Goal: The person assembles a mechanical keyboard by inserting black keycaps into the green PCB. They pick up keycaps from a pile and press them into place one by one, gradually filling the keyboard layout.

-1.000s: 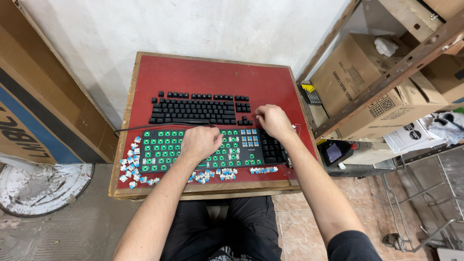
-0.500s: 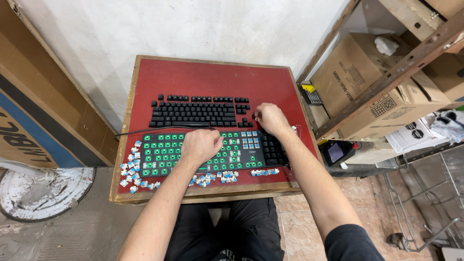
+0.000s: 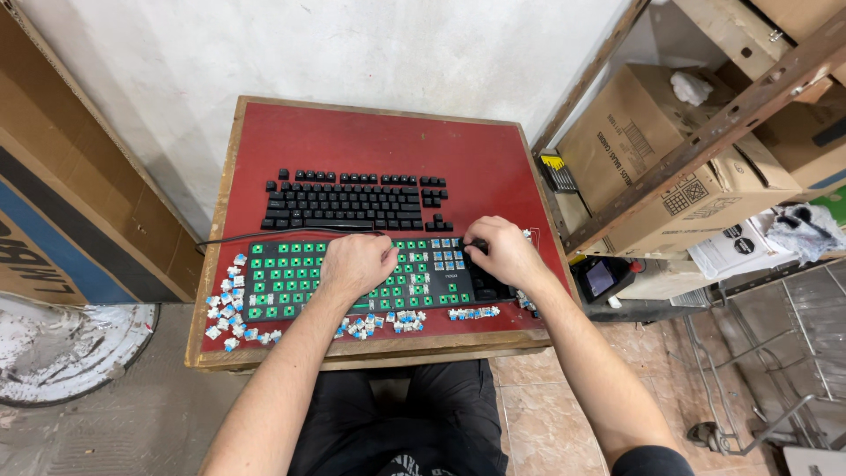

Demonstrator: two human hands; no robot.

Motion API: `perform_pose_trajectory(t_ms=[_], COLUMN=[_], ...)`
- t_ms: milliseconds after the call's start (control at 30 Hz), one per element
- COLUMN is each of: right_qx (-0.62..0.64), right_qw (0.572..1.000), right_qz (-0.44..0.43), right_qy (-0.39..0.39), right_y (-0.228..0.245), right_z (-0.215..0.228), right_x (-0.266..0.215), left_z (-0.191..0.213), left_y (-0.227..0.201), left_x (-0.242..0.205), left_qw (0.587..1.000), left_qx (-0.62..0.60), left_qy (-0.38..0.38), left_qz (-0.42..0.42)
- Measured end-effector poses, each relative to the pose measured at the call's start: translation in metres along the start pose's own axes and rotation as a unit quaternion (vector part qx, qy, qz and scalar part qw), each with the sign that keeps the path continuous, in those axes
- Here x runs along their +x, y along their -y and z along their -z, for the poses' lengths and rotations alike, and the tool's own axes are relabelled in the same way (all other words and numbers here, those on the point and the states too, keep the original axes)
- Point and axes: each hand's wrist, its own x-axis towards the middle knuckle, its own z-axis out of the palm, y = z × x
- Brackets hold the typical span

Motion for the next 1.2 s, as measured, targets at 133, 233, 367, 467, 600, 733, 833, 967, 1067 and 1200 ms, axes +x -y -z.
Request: perform_pose_trajectory(t_ms=[133,233,367,467,600,733,833,967,1067,1200], right_qx=[0.009,-0.016,-0.047,-0.06,-0.079,-0.088,-0.133,-0.073,-0.011,-0.002], right_qw=[1.0,1.0,0.998,0.998,0.996,0.996,0.989,0.994,0.998,0.996], right_qz=[0.005,0.019,0.021,0.018,0.016,0.011,0.012,-0.014,-0.045,-0.083], right_qy=[0.002,0.014,0.02,0.019,0.027,0.03,0.058,0.077,0.04,-0.013], right_y=[0.008,0.006,0.001,0.0,0.002,0.007,0.012,0.007,-0.005,-0.017], right_z=[0.0,-0.007,-0.016,-0.019,-0.022,-0.017,-0.016,-0.012,-0.014,-0.023], right_x=[-0.015,-0.019,-0.021,-0.022,-0.02,-0.021,-0.018,-0.014,-0.003,0.026], left_z=[0.003,0.001,0.001,0.0,0.001,0.004,0.005,0.004,0.006,0.008], left_y=[-0.002,-0.001,-0.001,0.0,0.0,-0.003,-0.004,-0.004,-0.004,-0.005], left_x=[-0.001,0.001,0.001,0.001,0.0,-0.002,-0.001,-0.001,0.001,-0.001], left_qw=[1.0,1.0,1.0,1.0,1.0,1.0,1.0,1.0,1.0,1.0], left_qx=[0.003,0.013,0.012,0.012,0.008,0.004,0.003,0.006,0.005,-0.001], left_qy=[0.013,0.013,0.021,0.02,0.018,0.019,0.017,0.015,0.015,0.019], left_qz=[0.001,0.004,0.006,0.006,0.007,0.012,0.004,0.011,0.011,0.011])
